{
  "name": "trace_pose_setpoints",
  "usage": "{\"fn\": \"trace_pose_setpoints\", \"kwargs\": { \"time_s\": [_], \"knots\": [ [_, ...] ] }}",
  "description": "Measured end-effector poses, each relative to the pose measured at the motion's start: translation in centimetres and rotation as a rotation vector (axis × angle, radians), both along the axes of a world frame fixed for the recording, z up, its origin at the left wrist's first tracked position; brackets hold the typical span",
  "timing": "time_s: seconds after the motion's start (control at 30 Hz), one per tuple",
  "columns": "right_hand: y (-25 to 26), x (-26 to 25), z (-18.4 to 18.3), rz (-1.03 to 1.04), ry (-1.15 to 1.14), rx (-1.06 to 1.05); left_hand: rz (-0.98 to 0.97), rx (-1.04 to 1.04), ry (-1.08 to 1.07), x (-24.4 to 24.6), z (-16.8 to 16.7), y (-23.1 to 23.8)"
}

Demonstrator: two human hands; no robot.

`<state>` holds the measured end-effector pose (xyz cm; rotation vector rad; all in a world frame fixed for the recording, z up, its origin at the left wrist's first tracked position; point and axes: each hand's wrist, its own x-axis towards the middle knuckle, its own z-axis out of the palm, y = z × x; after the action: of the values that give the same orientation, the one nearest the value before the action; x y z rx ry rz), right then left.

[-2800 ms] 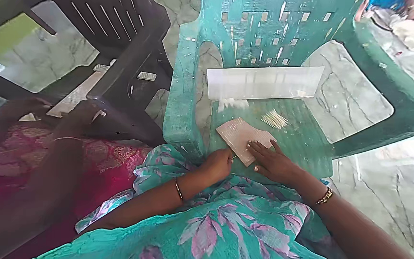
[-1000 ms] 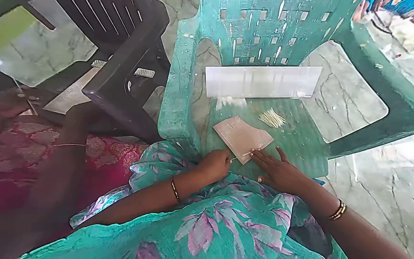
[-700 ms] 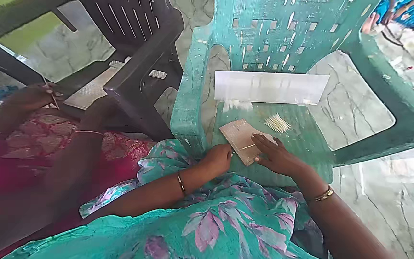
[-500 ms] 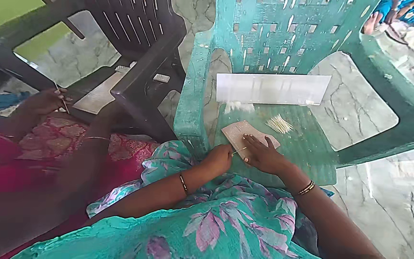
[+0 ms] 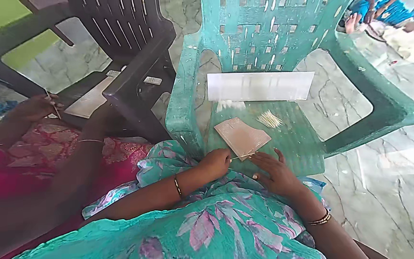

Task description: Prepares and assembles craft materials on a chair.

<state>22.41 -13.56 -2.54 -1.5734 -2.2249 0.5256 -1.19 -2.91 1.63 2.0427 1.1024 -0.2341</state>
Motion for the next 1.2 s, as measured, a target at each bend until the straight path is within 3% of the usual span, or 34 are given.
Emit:
{"fn": "trace_pose_setpoints", "kwargs": {
  "time_s": [0.13, 0.5, 0.83, 1.0, 1.2],
  "knots": [
    [0.6, 0.2, -0.5, -0.140, 0.009, 0.244, -0.046, 0.032, -0.018, 0.1, 0.7, -1.0],
    [0.8, -0.2, -0.8, -0.132, 0.053, 0.258, -0.113, 0.060, -0.093, 0.1, 1.6, -2.1],
    [1.2, 1.5, -0.4, -0.190, 0.033, 0.313, -0.131, 0.049, -0.178, -1.0, 0.7, 0.0],
    [3.2, 4.0, 0.8, -0.382, 0.013, 0.275, -0.029, 0.033, -0.213, -2.2, 0.3, 1.7],
    [10.5, 3.9, 2.9, -0.697, -0.086, 0.129, -0.024, -0.035, -0.345, -2.7, -1.5, 1.8]
  ]
}}
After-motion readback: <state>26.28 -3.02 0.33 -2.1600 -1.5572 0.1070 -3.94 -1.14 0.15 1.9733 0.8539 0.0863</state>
